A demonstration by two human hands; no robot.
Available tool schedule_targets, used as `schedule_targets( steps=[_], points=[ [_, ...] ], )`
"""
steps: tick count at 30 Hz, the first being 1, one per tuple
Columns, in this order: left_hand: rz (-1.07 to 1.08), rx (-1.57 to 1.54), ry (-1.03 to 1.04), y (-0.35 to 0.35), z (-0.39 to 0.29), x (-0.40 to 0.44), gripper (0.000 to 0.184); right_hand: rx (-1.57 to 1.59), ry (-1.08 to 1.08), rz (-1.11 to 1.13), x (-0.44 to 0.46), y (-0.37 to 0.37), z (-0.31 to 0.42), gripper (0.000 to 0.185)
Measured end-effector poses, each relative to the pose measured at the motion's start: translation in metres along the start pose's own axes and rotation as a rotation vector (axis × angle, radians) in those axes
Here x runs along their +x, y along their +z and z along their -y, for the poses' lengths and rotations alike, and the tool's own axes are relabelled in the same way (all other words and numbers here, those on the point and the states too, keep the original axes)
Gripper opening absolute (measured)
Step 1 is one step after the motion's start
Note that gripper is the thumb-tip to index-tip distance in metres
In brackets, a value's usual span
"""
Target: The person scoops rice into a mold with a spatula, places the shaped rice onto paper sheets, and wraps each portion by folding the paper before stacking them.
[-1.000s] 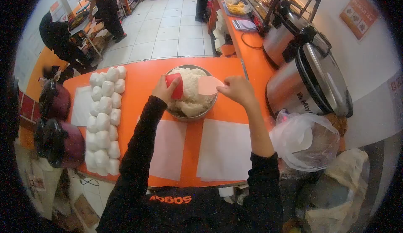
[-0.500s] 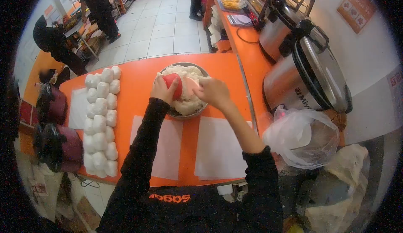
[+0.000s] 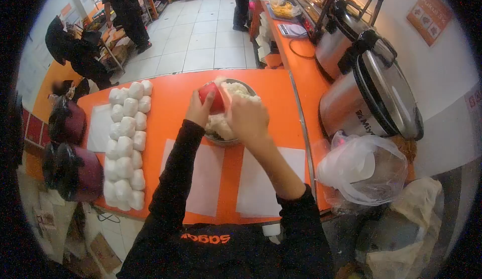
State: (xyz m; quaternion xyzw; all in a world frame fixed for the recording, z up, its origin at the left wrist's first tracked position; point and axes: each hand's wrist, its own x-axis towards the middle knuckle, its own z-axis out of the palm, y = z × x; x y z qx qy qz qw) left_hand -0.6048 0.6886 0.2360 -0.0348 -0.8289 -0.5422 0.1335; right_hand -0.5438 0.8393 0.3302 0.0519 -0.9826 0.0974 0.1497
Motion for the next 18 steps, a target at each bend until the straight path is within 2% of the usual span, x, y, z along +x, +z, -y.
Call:
schedule_targets(
  steps=[2,6,8,11,13,18],
  points=[
    [0.032,-0.328,-0.096,0.004,0.0,0.01,0.064,-0.002,-0.042,-0.044,0.014,-0.015,-0.009,0.027],
    [0.236,-0.876,-0.274,-0.003,0.0,0.018,0.058,0.02,-0.075,-0.166,0.027,-0.014,-0.047,0.028],
    [0.281,-1.052,-0.335,-0.008,-0.003,0.013,0.057,0.288,0.092,-0.107,0.02,-0.017,-0.066,0.028],
    [0.261,-1.184,-0.417,-0.014,-0.004,0.009,0.055,0.859,0.329,0.036,-0.011,-0.014,-0.069,0.032],
    [0.237,-1.156,-0.403,-0.016,-0.01,0.005,0.057,1.104,0.361,0.066,-0.039,-0.005,-0.06,0.034],
    [0.186,-1.094,-0.434,0.002,-0.003,-0.003,0.057,1.131,0.1,-0.173,-0.057,0.033,-0.011,0.036]
  ],
)
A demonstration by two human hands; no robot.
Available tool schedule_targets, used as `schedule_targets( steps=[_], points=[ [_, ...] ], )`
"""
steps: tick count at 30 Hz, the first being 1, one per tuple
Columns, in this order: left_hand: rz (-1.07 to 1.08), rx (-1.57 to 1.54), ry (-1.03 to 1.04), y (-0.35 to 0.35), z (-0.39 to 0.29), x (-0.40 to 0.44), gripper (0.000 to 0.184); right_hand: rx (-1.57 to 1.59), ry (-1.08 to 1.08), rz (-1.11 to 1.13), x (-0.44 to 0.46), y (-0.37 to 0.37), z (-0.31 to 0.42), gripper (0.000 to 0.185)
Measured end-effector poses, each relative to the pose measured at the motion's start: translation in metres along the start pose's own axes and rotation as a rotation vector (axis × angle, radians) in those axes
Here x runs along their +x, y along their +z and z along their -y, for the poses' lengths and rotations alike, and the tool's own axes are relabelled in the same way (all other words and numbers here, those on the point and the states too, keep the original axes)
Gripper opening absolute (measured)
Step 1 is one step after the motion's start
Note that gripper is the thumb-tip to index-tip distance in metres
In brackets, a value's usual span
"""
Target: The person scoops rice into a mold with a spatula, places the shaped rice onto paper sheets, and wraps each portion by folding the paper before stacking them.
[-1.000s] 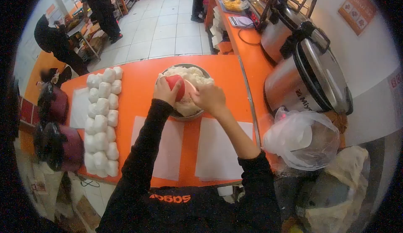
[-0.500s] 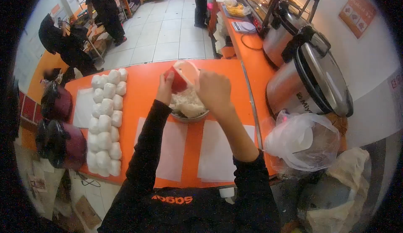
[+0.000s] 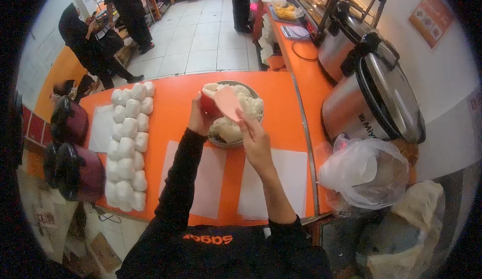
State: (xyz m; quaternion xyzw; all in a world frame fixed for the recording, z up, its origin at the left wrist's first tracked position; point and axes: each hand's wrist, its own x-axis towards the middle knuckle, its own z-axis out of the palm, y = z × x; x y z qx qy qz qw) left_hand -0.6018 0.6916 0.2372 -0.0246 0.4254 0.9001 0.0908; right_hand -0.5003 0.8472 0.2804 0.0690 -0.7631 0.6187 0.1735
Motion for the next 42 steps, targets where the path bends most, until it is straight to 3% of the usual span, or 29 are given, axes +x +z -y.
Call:
schedule_targets(
  steps=[3,8,11,15,21,27,32,36,39,42],
  points=[
    [0.018,0.022,0.01,0.003,0.001,0.0,0.056,-0.098,0.169,0.101,0.008,-0.004,-0.002,0.036],
    [0.111,0.244,0.225,-0.007,0.005,0.009,0.059,-0.094,0.275,0.234,0.024,-0.008,0.001,0.033],
    [0.088,0.384,0.223,-0.016,0.01,0.011,0.062,-0.179,0.319,0.347,0.035,-0.014,0.006,0.032],
    [0.13,0.201,0.139,-0.015,0.014,0.008,0.063,-0.247,0.174,0.334,0.042,-0.017,-0.004,0.032],
    [0.157,0.016,0.032,-0.002,-0.001,-0.009,0.067,-0.099,0.27,0.583,0.064,-0.067,0.018,0.035],
    [0.111,0.077,0.005,-0.007,-0.004,-0.01,0.068,-0.018,0.207,0.374,0.063,-0.052,0.018,0.034],
    [0.046,0.058,0.088,-0.004,-0.009,-0.011,0.061,-0.104,0.196,0.408,0.046,-0.011,0.007,0.031],
    [0.039,0.352,0.185,-0.024,-0.01,-0.006,0.056,0.006,0.151,0.37,0.051,-0.021,0.002,0.028],
    [0.014,0.678,0.248,-0.028,-0.019,0.002,0.053,-0.133,0.206,0.188,0.056,-0.06,0.013,0.032],
    [0.026,1.024,0.28,-0.027,-0.028,-0.001,0.054,-0.582,0.23,0.131,0.051,-0.097,-0.005,0.038]
  ],
)
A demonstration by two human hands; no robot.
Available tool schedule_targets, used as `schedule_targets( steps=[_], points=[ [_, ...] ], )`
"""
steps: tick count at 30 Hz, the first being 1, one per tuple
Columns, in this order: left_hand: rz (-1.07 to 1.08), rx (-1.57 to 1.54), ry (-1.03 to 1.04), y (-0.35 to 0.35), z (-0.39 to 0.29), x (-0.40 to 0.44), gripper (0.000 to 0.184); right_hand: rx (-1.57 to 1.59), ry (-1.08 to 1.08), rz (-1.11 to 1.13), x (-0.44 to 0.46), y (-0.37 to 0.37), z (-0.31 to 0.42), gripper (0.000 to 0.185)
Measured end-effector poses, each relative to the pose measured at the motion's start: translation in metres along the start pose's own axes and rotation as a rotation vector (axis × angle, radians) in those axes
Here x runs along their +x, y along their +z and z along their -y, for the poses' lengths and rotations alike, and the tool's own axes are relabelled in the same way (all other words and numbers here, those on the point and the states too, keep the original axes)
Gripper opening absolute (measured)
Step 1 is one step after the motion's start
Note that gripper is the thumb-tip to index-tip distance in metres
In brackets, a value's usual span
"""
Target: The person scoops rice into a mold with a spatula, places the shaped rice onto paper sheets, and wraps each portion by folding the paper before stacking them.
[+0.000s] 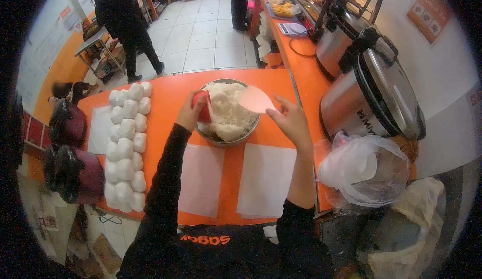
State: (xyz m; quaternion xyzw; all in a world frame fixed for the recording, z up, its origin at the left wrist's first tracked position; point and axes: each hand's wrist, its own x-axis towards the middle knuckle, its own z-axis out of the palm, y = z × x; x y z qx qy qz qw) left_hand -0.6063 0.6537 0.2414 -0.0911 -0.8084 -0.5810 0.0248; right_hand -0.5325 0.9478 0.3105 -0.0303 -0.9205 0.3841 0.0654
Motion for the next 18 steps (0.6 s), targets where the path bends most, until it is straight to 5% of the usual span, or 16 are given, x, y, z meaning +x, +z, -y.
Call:
schedule_targets(
  steps=[5,8,11,15,18],
  points=[
    [0.039,0.316,0.042,0.019,-0.036,-0.009,0.057,-0.258,-0.11,0.008,0.003,0.017,-0.018,0.035],
    [0.1,0.916,0.505,0.021,-0.022,-0.008,0.053,-0.238,-0.229,-0.012,0.01,0.032,-0.023,0.033],
    [0.013,0.408,-0.057,0.038,-0.019,0.001,0.057,-0.246,-0.327,-0.069,0.008,0.04,-0.012,0.031],
    [0.033,0.754,0.325,0.036,-0.016,-0.004,0.06,-0.455,-0.311,-0.11,-0.011,0.05,0.03,0.029],
    [-0.012,0.759,0.292,0.041,-0.016,-0.006,0.055,-0.683,-0.331,-0.136,-0.021,0.07,0.055,0.025]
  ],
)
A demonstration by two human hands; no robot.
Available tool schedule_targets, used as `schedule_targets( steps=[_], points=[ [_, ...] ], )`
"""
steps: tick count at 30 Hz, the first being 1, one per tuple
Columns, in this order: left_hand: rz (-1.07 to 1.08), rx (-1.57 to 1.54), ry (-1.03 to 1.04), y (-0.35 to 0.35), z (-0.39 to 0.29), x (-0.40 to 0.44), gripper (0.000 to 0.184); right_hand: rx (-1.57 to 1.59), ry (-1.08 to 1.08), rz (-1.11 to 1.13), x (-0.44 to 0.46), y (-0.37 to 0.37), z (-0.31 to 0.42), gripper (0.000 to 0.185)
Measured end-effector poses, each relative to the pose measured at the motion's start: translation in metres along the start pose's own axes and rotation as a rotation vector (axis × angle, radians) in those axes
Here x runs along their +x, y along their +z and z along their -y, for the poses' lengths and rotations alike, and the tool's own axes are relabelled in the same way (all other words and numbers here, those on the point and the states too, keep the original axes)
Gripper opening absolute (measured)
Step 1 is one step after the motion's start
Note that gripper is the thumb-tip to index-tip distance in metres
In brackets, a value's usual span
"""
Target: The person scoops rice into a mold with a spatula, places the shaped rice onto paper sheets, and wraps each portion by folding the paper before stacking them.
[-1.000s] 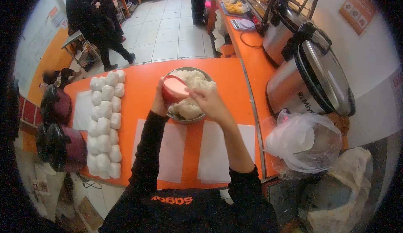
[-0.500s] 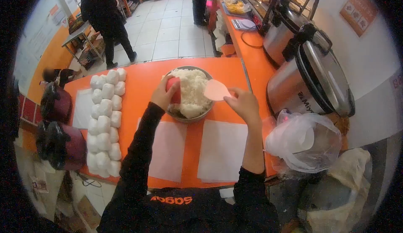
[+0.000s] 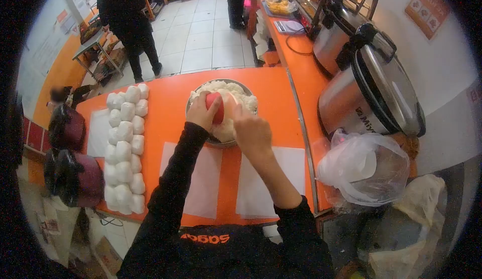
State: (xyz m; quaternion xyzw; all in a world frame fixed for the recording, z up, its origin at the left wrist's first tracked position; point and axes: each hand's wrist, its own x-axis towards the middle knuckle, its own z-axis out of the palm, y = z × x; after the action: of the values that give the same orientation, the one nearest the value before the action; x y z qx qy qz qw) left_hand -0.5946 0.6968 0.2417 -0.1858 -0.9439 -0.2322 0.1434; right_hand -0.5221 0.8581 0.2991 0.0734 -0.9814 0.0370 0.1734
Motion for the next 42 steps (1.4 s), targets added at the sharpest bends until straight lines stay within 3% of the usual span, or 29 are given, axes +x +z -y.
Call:
schedule_targets(
  steps=[5,9,15,21,24,27,30,33,36,39,42],
  points=[
    [0.0,-0.233,-0.358,-0.001,-0.014,0.007,0.05,-0.01,-0.029,-0.121,-0.011,0.003,0.023,0.029],
    [-0.108,-0.314,-0.304,0.004,-0.014,0.005,0.059,0.045,-0.075,-0.125,-0.021,0.002,0.028,0.042],
    [-0.186,-0.6,-0.394,0.003,-0.005,0.002,0.06,0.057,-0.031,-0.12,-0.021,-0.008,0.018,0.04],
    [-0.217,-1.11,-0.432,0.013,0.021,0.014,0.057,0.433,0.11,-0.23,-0.003,0.0,-0.03,0.03],
    [-0.135,-1.617,-0.359,0.033,0.033,0.015,0.055,0.85,0.203,0.053,0.002,0.016,-0.063,0.032],
    [-0.054,-1.568,-0.533,0.006,0.014,0.009,0.066,1.328,0.527,0.268,0.0,0.005,-0.07,0.033],
    [0.013,-1.433,-0.573,-0.012,-0.002,0.005,0.063,1.313,0.496,0.408,-0.004,0.007,-0.058,0.035],
    [-0.019,-1.328,-0.536,-0.008,-0.001,0.004,0.049,1.321,0.273,0.197,-0.01,0.028,-0.034,0.034],
    [-0.087,-1.069,-0.372,0.007,0.015,0.003,0.052,1.316,0.232,0.275,-0.009,0.035,-0.032,0.035],
    [-0.053,-1.008,-0.344,0.002,0.013,0.002,0.054,1.182,0.34,0.424,-0.004,0.016,-0.024,0.036],
    [-0.091,-0.729,-0.158,0.005,0.014,0.001,0.053,1.273,0.332,0.281,-0.007,0.033,-0.018,0.036]
  ],
)
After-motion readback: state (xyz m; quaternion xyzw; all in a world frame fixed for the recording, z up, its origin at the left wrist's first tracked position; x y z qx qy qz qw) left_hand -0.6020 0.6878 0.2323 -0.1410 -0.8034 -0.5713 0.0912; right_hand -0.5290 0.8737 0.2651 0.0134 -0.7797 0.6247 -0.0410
